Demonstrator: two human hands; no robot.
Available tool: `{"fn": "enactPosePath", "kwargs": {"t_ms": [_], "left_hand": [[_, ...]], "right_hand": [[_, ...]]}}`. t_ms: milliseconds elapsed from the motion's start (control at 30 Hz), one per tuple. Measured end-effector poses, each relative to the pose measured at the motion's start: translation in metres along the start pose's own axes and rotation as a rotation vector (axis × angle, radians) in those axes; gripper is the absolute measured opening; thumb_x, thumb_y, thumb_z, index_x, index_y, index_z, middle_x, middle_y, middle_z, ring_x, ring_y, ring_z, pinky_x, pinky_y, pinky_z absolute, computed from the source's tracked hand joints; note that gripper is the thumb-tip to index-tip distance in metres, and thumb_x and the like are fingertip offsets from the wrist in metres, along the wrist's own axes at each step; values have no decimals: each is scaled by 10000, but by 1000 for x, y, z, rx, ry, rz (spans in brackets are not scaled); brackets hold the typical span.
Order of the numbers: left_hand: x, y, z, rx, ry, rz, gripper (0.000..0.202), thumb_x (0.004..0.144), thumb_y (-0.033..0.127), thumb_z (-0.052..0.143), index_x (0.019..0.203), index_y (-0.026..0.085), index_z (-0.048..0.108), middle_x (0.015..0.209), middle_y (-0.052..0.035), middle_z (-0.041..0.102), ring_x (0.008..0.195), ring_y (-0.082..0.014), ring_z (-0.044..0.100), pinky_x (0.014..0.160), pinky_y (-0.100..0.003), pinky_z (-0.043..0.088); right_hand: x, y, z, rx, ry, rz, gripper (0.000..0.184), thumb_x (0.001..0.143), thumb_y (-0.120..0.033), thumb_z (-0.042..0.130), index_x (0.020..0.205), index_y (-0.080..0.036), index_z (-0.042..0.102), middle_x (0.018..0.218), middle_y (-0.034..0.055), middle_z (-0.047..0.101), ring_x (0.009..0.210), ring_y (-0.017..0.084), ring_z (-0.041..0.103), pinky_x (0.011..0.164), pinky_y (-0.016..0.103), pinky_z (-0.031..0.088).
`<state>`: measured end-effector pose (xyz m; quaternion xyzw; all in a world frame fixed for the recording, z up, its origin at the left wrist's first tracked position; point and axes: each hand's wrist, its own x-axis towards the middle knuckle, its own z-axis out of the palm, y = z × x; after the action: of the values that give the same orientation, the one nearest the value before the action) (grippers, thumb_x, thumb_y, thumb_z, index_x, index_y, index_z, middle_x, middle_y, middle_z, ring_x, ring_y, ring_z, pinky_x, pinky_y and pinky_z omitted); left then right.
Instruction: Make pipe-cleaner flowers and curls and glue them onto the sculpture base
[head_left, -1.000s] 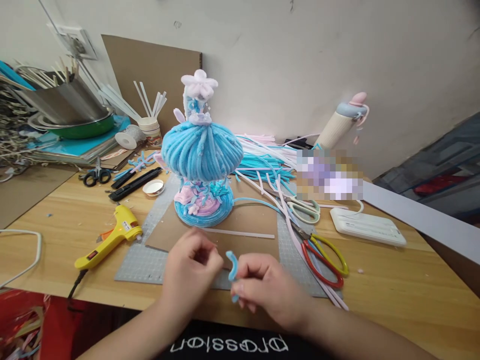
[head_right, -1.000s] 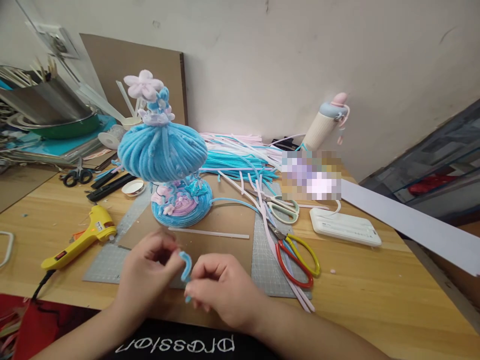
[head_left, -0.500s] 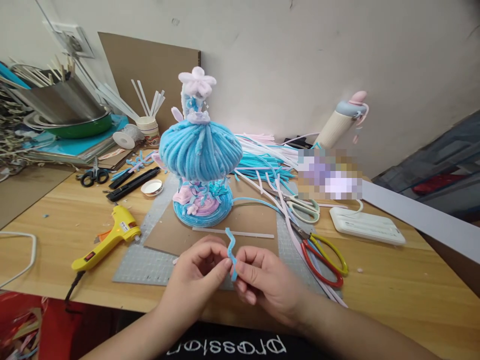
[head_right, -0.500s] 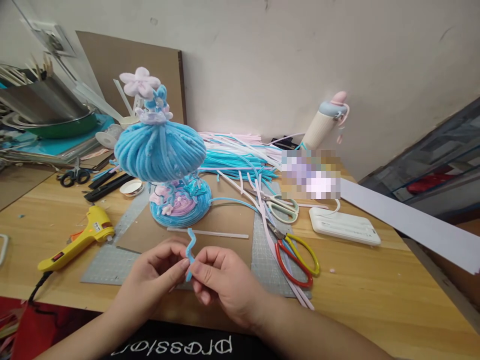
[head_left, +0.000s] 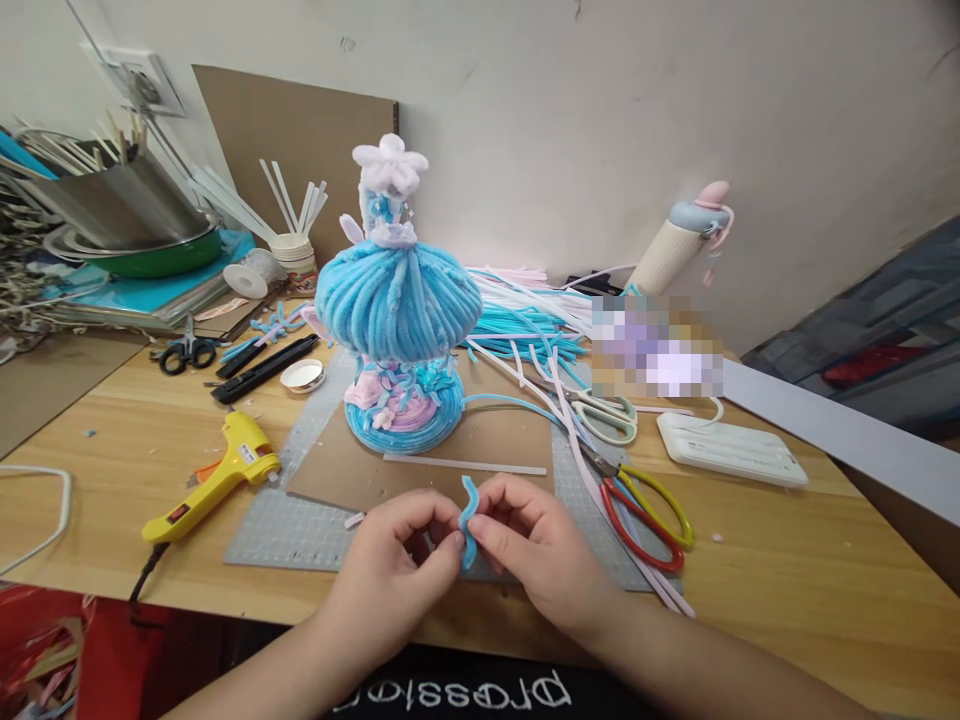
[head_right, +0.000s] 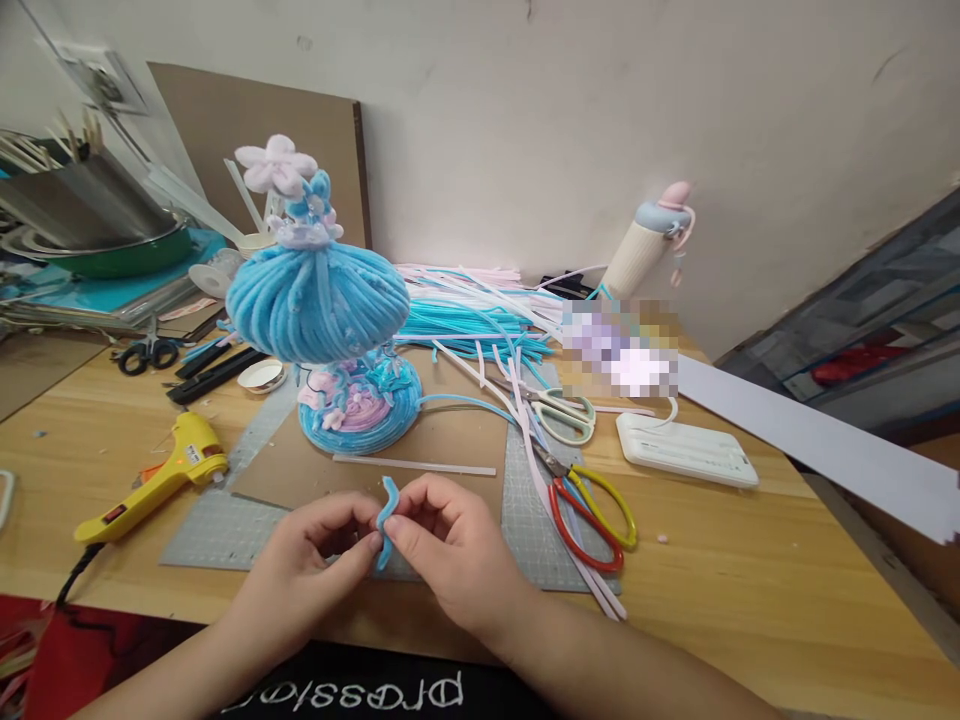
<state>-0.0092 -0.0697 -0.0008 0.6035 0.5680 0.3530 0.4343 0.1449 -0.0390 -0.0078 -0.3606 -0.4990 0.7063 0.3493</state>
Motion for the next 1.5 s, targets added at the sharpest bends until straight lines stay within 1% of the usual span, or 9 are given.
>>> {"fn": "enactPosePath", "kwargs": {"t_ms": [167,433,600,700,833,1067,1233,1367,1500], "left_hand": [[0,2,1,32,-58,10,150,756,161,492,673,157,616,623,-5,582,600,-126,510,566,-228,396],[3,7,3,-272,-63,-119,113,719,243,576,654,152,594,569,6,581,523,-100,481,513,-213,391],[5,3,5,-415,-90,-207,130,688,270,592,641,152,563,520,21,551,453,-76,430,455,-197,349],[6,3,6,-419,-98,-264,117,659,260,573,623,153,544,512,26,538,425,-66,404,436,-197,331],[6,7,8,-372,-80,-302,103,617,231,551,557,172,493,458,67,440,390,-54,341,399,-184,273],[0,17,8,-199,-27,-205,95,605,200,540,532,170,487,530,18,494,529,-102,424,483,-215,321],[-7,20,6,-41,9,-108,114,630,209,524,539,180,462,549,7,505,532,-118,442,494,-235,337],[-6,9,0,107,173,-19,97,637,149,519,561,180,468,543,23,484,525,-113,442,496,-229,331],[-5,-2,-5,-74,225,-19,95,740,196,531,652,175,503,571,33,469,512,-95,434,487,-215,345]], "right_hand": [[1,2,0,105,-33,71,303,703,-389,734,769,-156,551,617,-57,478,512,55,382,477,197,287],[3,6,0,374,-31,165,311,711,-375,741,732,-158,518,482,-85,424,434,41,316,447,205,187],[4,7,0,402,-41,170,303,711,-369,742,736,-160,523,481,-81,437,430,42,337,447,195,221],[2,8,-1,264,-42,104,264,734,-359,720,730,-163,542,506,-71,457,438,53,375,447,196,269],[-7,7,-3,-91,-5,-223,144,753,-239,703,700,-174,586,661,-18,542,583,96,488,548,225,380],[-17,4,-5,-333,-38,-592,137,806,-86,592,797,-218,626,702,12,594,671,134,553,608,251,420],[-21,5,-5,-322,-35,-626,181,792,-73,614,847,-244,640,691,7,603,664,135,561,604,254,428],[-27,0,-7,-281,-71,-651,141,812,-114,613,836,-247,656,681,20,612,648,146,567,589,271,446],[-24,1,-7,-68,-35,-540,54,834,-219,622,784,-231,640,679,9,571,563,118,542,502,246,435]]}}
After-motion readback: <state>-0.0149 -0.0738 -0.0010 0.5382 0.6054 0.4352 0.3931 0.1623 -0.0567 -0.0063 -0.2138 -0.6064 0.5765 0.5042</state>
